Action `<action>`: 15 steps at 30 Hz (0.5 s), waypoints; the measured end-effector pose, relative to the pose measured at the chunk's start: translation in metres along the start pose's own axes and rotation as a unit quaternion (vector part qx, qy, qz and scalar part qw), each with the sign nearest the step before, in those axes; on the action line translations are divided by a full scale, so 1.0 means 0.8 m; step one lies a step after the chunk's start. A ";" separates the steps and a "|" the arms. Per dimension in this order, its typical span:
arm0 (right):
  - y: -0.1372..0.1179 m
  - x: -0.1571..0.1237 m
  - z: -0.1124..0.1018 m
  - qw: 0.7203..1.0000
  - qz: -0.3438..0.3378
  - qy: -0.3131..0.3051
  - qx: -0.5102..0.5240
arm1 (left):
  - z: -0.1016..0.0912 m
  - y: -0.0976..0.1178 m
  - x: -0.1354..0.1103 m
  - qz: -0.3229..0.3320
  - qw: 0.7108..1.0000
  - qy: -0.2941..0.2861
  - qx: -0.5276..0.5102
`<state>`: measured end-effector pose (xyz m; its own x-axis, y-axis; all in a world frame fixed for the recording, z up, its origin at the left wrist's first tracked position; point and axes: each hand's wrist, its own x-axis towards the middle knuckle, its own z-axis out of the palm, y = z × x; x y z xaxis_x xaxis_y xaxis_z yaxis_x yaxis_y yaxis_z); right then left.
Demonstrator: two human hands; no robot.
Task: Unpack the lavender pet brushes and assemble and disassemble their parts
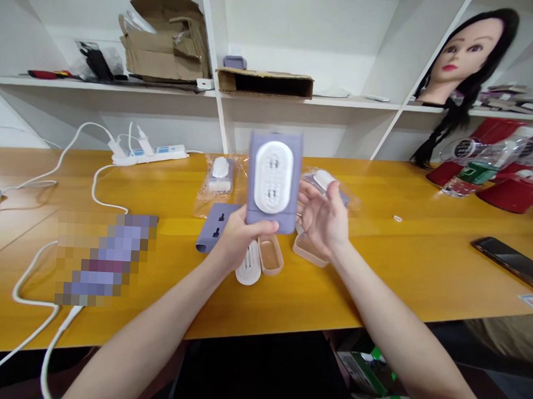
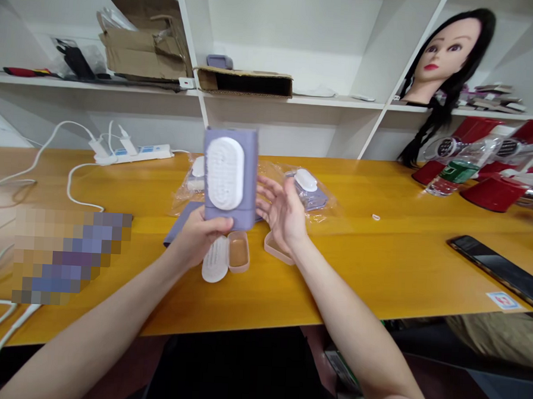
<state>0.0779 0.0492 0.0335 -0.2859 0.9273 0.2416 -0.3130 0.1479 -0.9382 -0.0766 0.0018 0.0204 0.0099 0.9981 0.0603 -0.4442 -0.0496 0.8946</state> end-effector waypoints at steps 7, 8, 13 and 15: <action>0.022 -0.022 0.018 0.849 -0.155 -0.149 -0.484 | -0.016 0.011 0.016 0.046 0.994 0.092 -0.030; 0.024 -0.028 0.023 0.802 -0.188 -0.213 -0.525 | -0.017 0.010 0.018 0.041 0.994 0.101 -0.028; 0.025 -0.043 0.032 0.663 -0.238 -0.382 -0.598 | -0.019 0.005 0.021 0.035 0.991 0.126 -0.038; 0.020 -0.040 0.027 0.657 -0.216 -0.387 -0.610 | -0.020 0.004 0.022 0.032 0.991 0.124 -0.036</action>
<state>0.0627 0.0141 0.0164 -0.9314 0.3257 0.1626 0.3074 0.9430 -0.1278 -0.0925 0.0199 0.0172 -0.2380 0.9713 -0.0025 -0.5004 -0.1204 0.8574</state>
